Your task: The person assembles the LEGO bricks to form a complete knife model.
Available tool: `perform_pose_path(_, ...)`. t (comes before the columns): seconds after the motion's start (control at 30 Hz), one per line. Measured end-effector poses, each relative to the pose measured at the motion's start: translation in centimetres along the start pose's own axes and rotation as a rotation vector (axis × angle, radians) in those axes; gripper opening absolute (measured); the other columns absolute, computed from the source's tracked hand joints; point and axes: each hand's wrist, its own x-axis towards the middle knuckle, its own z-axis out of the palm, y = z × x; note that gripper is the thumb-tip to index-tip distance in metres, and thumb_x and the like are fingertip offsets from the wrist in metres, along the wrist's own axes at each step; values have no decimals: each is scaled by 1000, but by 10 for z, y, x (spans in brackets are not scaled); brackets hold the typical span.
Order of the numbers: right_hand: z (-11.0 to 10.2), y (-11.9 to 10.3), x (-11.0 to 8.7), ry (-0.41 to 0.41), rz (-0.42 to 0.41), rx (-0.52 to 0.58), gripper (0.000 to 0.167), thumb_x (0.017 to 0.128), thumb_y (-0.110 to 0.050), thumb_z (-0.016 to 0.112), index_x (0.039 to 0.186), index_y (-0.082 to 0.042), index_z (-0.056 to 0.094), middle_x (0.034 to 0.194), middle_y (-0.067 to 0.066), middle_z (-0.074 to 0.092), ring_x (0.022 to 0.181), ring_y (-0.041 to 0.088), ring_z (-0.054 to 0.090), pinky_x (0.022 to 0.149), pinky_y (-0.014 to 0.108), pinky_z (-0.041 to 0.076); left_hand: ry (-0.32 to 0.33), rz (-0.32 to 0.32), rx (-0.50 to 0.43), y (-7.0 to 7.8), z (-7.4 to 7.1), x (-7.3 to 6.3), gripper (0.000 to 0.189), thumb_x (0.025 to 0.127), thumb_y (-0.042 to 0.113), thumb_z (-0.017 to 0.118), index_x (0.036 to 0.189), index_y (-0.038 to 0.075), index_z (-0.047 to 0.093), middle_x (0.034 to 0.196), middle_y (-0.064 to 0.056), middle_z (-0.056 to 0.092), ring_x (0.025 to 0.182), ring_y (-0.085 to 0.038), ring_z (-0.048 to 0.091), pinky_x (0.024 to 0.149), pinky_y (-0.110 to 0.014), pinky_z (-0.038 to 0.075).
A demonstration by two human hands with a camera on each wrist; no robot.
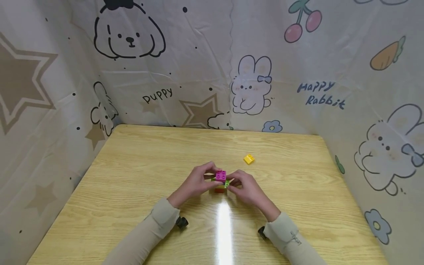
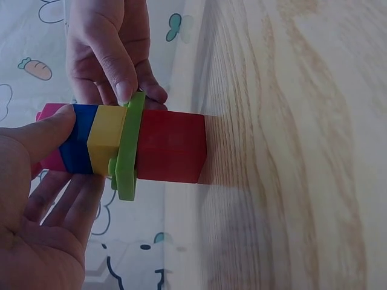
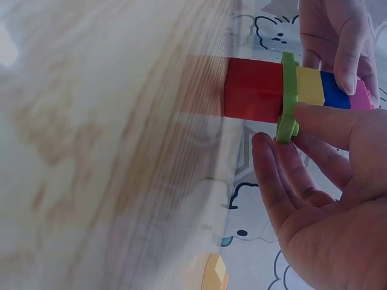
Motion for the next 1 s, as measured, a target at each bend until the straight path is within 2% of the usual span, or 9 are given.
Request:
perform_pose_path(0.37, -2, 3, -1, 12, -18, -2, 28, 96, -5, 72, 124, -4, 71, 116, 12, 67, 101, 25, 72, 88, 31, 63, -2, -1, -2, 1, 2, 3, 24, 89, 5, 81, 100, 12, 61, 123, -10, 72, 118, -27, 70, 98, -37, 60)
perform_pose_path(0.6, -2, 3, -2, 18, -18, -7, 29, 96, -5, 72, 125, -3, 71, 115, 12, 67, 101, 26, 72, 87, 33, 63, -5, 6, -2, 0, 2, 5, 25, 88, 5, 82, 99, 12, 60, 123, -11, 73, 117, -28, 70, 97, -33, 60)
perform_pose_path(1.0, 2, 2, -2, 36, -8, -13, 29, 96, -5, 72, 125, -4, 71, 113, 13, 66, 98, 25, 73, 85, 30, 63, -3, 9, 36, -4, 2, 4, 26, 91, 9, 81, 103, 13, 58, 125, -10, 72, 116, -25, 70, 97, -34, 61)
